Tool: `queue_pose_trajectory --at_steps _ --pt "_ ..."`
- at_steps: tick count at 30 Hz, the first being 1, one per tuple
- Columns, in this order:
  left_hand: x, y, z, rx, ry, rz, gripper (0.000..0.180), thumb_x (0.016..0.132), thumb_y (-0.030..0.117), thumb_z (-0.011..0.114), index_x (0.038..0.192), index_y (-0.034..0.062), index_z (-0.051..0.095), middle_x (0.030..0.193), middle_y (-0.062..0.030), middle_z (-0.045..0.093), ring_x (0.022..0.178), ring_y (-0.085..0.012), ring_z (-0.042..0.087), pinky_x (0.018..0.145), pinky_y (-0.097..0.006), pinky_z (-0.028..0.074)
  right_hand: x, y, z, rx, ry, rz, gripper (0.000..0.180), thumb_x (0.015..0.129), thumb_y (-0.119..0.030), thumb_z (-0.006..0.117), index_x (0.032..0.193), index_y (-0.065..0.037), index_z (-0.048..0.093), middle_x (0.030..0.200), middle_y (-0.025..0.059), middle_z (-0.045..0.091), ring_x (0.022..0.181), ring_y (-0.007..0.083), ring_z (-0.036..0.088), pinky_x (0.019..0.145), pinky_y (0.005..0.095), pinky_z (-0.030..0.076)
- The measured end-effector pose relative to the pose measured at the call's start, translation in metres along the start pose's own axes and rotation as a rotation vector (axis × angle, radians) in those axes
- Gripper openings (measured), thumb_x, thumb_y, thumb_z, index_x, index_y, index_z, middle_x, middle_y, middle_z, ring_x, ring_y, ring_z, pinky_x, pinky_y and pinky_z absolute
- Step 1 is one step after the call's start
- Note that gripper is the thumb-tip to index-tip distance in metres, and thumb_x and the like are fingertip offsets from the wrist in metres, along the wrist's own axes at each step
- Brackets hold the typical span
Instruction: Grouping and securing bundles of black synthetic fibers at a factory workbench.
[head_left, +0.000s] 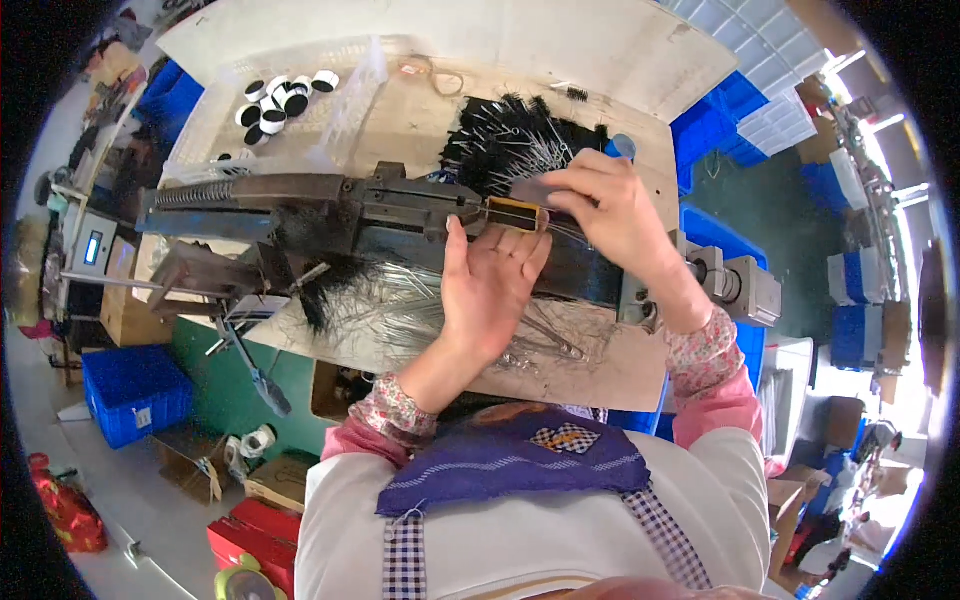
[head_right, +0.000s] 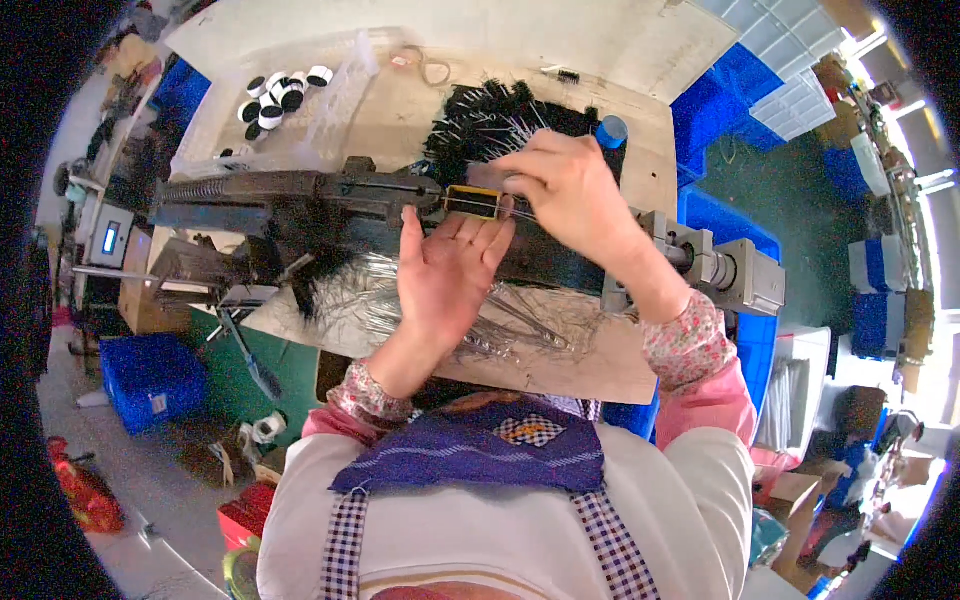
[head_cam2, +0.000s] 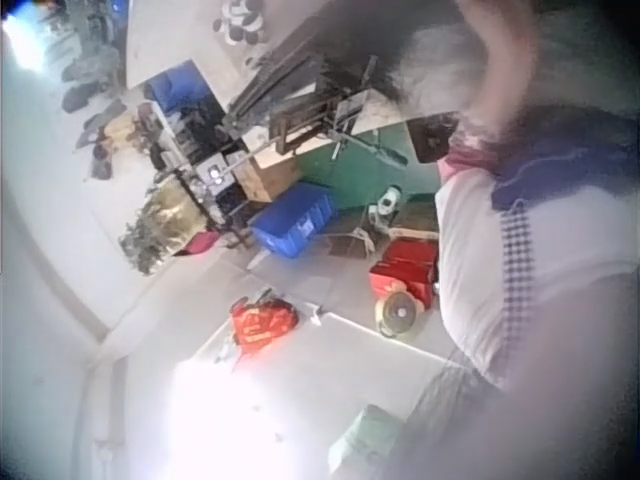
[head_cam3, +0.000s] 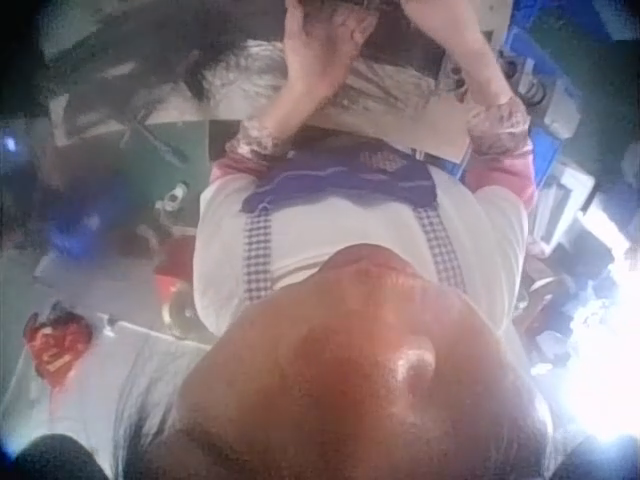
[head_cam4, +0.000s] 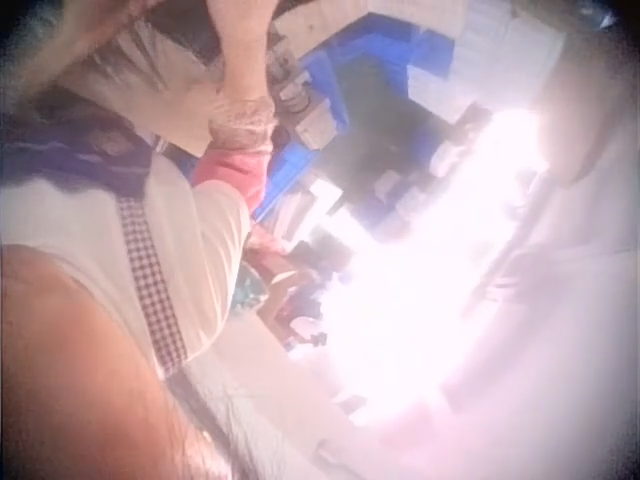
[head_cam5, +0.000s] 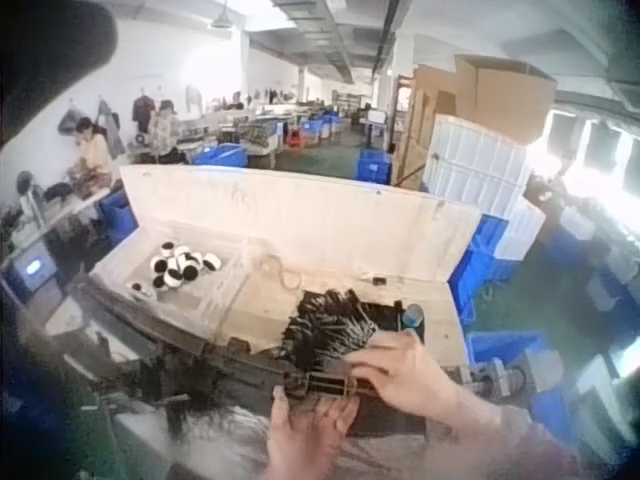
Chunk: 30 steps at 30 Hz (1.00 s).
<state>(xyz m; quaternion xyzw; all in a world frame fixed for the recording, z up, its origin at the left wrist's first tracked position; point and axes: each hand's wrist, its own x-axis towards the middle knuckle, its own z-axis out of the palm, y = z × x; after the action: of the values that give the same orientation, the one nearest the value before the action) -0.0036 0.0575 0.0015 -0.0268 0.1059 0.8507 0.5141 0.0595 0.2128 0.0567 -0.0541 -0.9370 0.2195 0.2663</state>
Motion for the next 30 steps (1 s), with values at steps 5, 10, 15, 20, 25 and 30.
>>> queue_pose_trajectory --at_steps 5,10,15,20,25,30 --pt "-0.002 -0.001 0.001 0.056 -0.002 0.062 0.066 0.096 0.053 0.034 0.123 -0.0076 0.04 0.128 -0.0169 0.048 0.126 -0.0282 0.042 0.112 -0.04 0.027 0.002 -0.004 0.003 -0.001 -0.165 -0.004 0.014 0.075 -0.011 0.066 0.087 -0.011 0.07 0.074 0.0049 0.058 0.075 0.0232 0.059 0.074 0.0356 0.039" --pt "-0.001 0.002 0.003 0.121 -0.002 0.06 0.066 0.096 0.052 0.034 0.121 -0.008 0.041 0.126 -0.0181 0.048 0.124 -0.0298 0.043 0.113 -0.041 0.026 -0.002 -0.004 -0.003 -0.076 -0.154 -0.062 0.014 0.074 -0.009 0.066 0.088 -0.011 0.07 0.076 0.0047 0.059 0.077 0.0226 0.059 0.076 0.0353 0.039" --pt "-0.002 0.004 0.007 0.114 0.019 0.039 0.066 0.096 0.052 0.035 0.121 -0.0079 0.041 0.126 -0.0194 0.048 0.123 -0.0322 0.043 0.112 -0.043 0.029 -0.005 0.0 -0.001 -0.087 -0.085 -0.098 0.016 0.073 -0.01 0.067 0.089 -0.011 0.07 0.077 0.0048 0.059 0.078 0.0228 0.059 0.077 0.0358 0.04" --pt "0.003 0.005 0.001 0.108 -0.054 0.018 0.065 0.096 0.054 0.033 0.118 -0.0058 0.044 0.123 -0.0168 0.05 0.12 -0.0288 0.044 0.109 -0.041 0.031 -0.009 -0.025 0.004 -0.131 -0.052 -0.195 0.016 0.076 -0.01 0.063 0.092 -0.009 0.066 0.077 0.0058 0.06 0.079 0.0224 0.06 0.074 0.0356 0.043" --pt "-0.006 0.01 0.005 0.135 -0.025 -0.004 0.06 0.097 0.053 0.03 0.11 -0.0031 0.048 0.115 -0.0145 0.053 0.114 -0.0266 0.048 0.106 -0.04 0.033 -0.011 -0.035 -0.012 -0.111 0.037 0.099 0.014 0.085 -0.014 0.056 0.097 -0.008 0.055 0.07 0.0136 0.063 0.067 0.0337 0.064 0.056 0.0468 0.049" --pt "-0.008 0.012 0.024 0.104 0.125 0.067 0.069 0.096 0.051 0.034 0.121 -0.0127 0.036 0.125 -0.0272 0.045 0.125 -0.0386 0.039 0.112 -0.046 0.025 -0.021 -0.047 0.004 -0.403 -0.26 -0.004 0.019 0.077 -0.009 0.057 0.092 0.003 0.053 0.063 0.018 0.063 0.06 0.0337 0.065 0.051 0.0419 0.051"
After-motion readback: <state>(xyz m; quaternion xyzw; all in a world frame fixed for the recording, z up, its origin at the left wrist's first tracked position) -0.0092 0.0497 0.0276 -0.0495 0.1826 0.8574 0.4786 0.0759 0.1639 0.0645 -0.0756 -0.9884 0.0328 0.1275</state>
